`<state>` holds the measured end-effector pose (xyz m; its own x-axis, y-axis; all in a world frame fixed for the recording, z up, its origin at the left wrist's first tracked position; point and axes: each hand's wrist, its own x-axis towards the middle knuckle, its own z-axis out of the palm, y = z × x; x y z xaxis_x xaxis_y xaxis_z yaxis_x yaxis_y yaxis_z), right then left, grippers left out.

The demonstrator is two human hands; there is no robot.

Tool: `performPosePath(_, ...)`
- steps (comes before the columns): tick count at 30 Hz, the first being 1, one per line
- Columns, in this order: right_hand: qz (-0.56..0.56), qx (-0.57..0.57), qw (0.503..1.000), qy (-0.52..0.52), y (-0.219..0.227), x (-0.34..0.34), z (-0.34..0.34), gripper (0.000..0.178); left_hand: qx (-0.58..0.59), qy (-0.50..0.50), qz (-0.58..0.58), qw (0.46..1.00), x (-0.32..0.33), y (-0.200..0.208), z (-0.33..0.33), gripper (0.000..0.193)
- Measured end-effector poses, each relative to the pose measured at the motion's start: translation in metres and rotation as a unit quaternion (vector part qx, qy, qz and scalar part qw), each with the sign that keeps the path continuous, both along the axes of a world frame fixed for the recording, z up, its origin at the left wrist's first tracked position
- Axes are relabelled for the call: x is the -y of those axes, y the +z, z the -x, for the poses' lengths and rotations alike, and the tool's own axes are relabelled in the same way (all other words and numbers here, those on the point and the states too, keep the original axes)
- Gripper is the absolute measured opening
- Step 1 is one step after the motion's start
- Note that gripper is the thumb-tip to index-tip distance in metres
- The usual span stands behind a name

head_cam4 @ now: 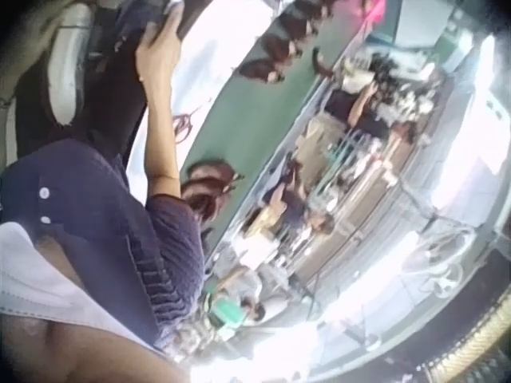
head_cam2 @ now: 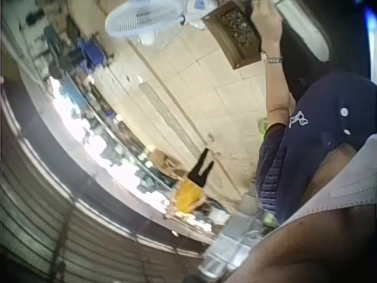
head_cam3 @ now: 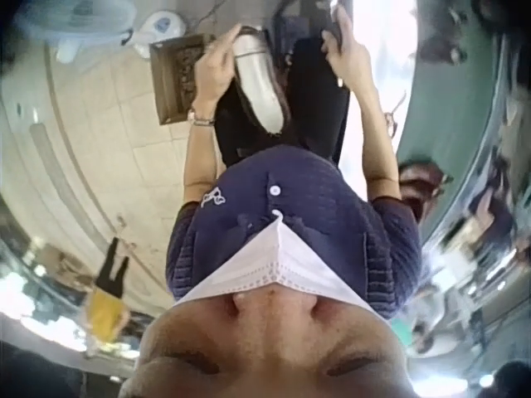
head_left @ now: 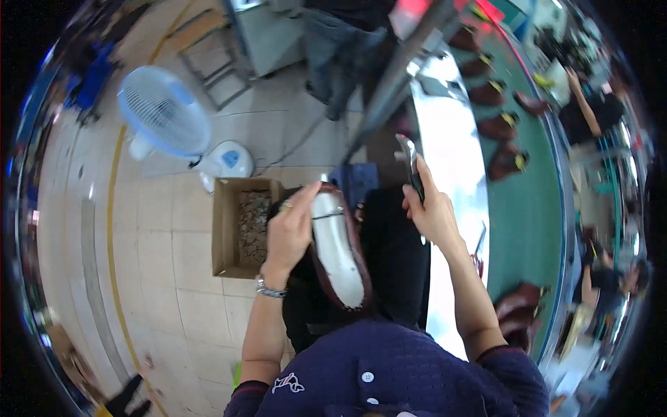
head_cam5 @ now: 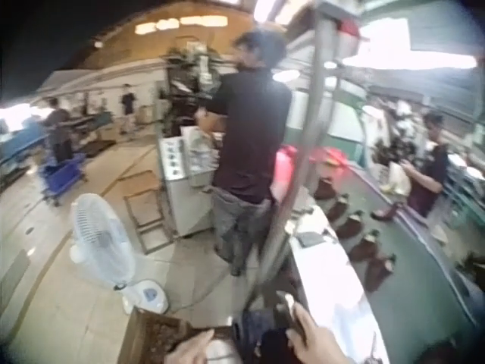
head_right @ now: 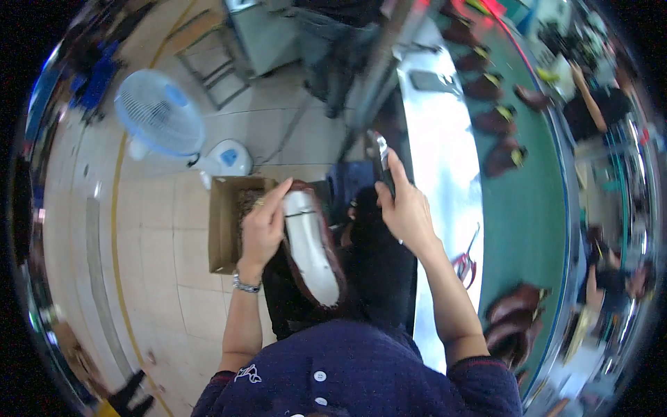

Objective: Manually lasting and trimming the upper of a shoe using pliers and scissors at a workbench.

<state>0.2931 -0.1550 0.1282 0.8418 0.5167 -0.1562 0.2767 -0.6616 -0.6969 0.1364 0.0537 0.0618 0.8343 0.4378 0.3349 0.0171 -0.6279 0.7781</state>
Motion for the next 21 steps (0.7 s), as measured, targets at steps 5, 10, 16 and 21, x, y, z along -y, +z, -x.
performPosePath(5,0.156,0.102,0.963,-0.193,-0.096,0.098,-0.03,0.06,-0.064,-0.03,-0.036,0.997,-0.005,0.01,0.002,0.041)
performPosePath(10,0.037,0.185,0.963,-0.191,-0.134,0.18,0.009,0.047,-0.053,-0.034,-0.018,0.998,0.003,0.004,0.002,0.036)
performPosePath(16,0.1,0.094,0.912,-0.387,-0.139,0.287,0.094,0.047,-0.05,0.015,0.009,0.999,0.018,0.004,0.004,0.033)
performPosePath(21,-0.076,-0.207,0.886,-0.409,-0.124,0.276,0.085,0.04,-0.043,0.079,0.053,0.995,0.02,-0.001,0.013,0.034)
